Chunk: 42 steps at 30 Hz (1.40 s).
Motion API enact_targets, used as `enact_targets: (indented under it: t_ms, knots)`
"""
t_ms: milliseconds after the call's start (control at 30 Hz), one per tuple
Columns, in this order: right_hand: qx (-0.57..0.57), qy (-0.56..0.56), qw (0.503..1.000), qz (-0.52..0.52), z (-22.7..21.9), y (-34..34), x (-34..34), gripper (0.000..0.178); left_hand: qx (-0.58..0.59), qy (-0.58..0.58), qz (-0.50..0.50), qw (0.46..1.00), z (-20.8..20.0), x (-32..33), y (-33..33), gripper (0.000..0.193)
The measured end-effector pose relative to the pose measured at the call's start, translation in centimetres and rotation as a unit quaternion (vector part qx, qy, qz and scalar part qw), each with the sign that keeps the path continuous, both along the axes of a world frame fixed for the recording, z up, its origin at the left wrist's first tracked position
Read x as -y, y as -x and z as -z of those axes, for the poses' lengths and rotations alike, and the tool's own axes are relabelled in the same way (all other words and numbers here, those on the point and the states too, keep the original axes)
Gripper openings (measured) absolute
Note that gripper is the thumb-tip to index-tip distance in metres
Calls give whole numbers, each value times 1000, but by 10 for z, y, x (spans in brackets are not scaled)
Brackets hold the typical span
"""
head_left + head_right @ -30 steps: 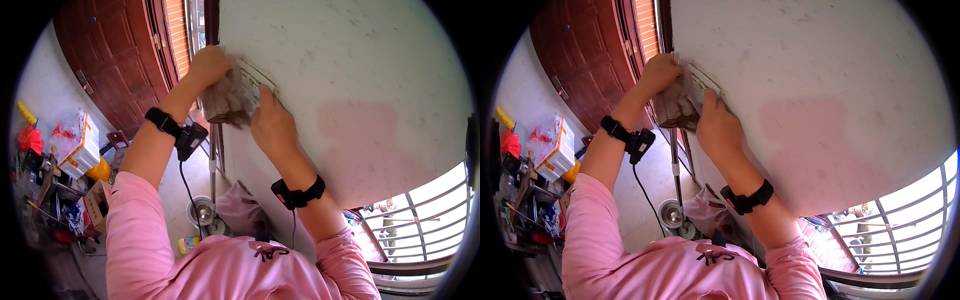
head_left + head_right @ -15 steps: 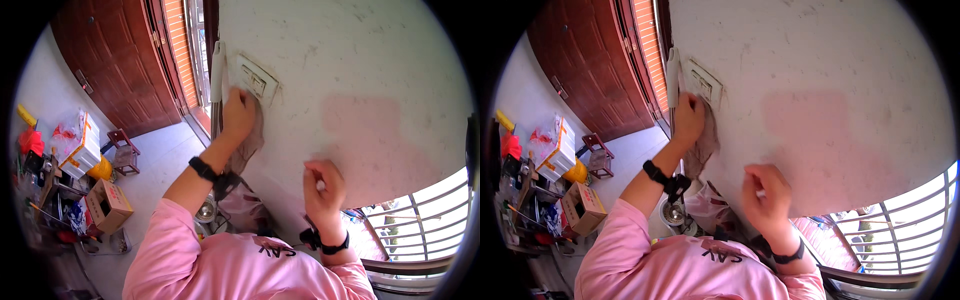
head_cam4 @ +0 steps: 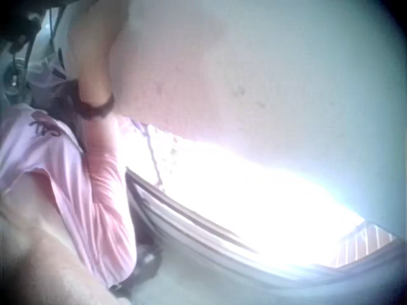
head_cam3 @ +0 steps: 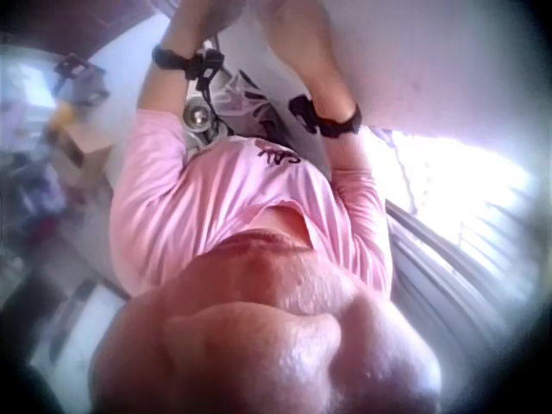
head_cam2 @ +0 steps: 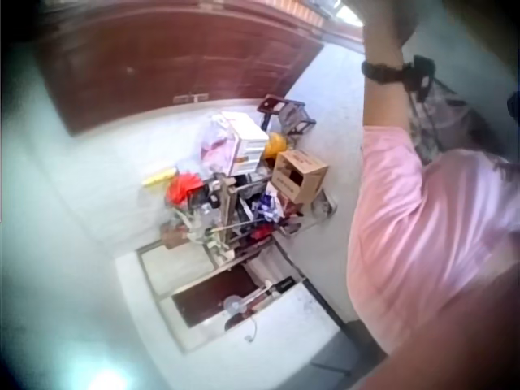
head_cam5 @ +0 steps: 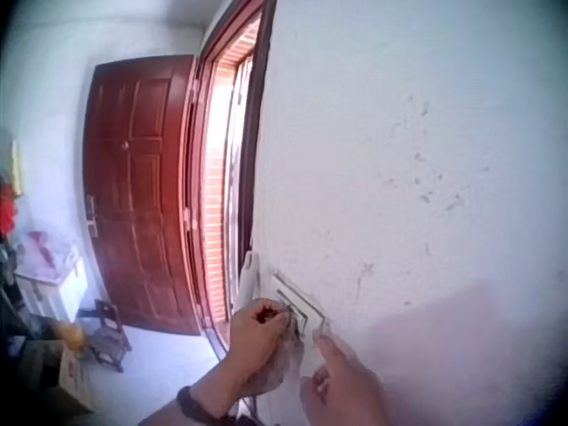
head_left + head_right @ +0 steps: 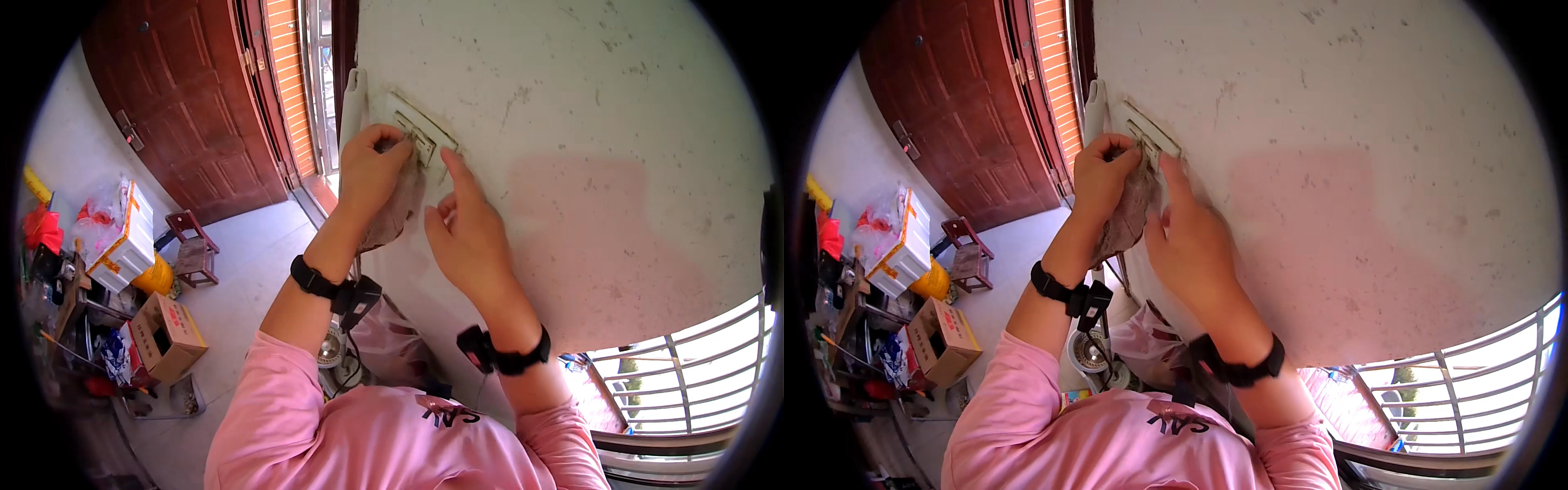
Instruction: Cleaning a light switch on the wall using a cloth and cleaning liquid.
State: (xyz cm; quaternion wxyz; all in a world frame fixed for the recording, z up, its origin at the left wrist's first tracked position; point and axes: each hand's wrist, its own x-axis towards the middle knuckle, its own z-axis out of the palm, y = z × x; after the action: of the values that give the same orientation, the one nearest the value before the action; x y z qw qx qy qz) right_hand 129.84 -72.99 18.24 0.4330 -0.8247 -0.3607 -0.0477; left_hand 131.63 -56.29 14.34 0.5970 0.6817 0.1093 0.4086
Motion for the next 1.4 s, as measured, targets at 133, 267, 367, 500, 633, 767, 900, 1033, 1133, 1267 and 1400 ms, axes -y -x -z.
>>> enact_targets:
  t_ms: [133,267,367,500,633,767,900,1033,1133,1267,1400]
  knots:
    - [41,56,997,33,13,-8,-28,58,-45,18,19,999,15,-12,2,14]
    - [87,43,995,37,18,-15,-30,56,-10,-8,48,999,-11,-3,6,14]
    - [94,35,994,36,15,-15,-33,55,-68,14,86,994,-5,-17,2,14]
    - [90,48,994,34,18,-15,-33,55,-74,41,129,988,-4,-25,1,13]
    - [119,46,990,52,21,-18,-33,56,-61,91,156,982,-11,-27,-5,9]
    - [94,59,993,43,18,-16,-36,56,-103,89,159,978,14,-36,-11,7]
    - [102,53,992,49,21,-17,-34,56,-50,147,191,969,-14,-30,-8,7]
    - [101,49,993,46,18,-15,-33,55,-48,136,197,970,-9,-33,-13,8]
    - [108,52,992,47,20,-15,-35,56,-58,127,205,969,-2,-39,-12,5]
    - [96,61,992,51,19,-17,-37,56,-56,119,215,968,-8,-41,-13,6]
    - [104,54,991,60,18,-14,-34,56,-43,132,215,967,-17,-36,-13,6]
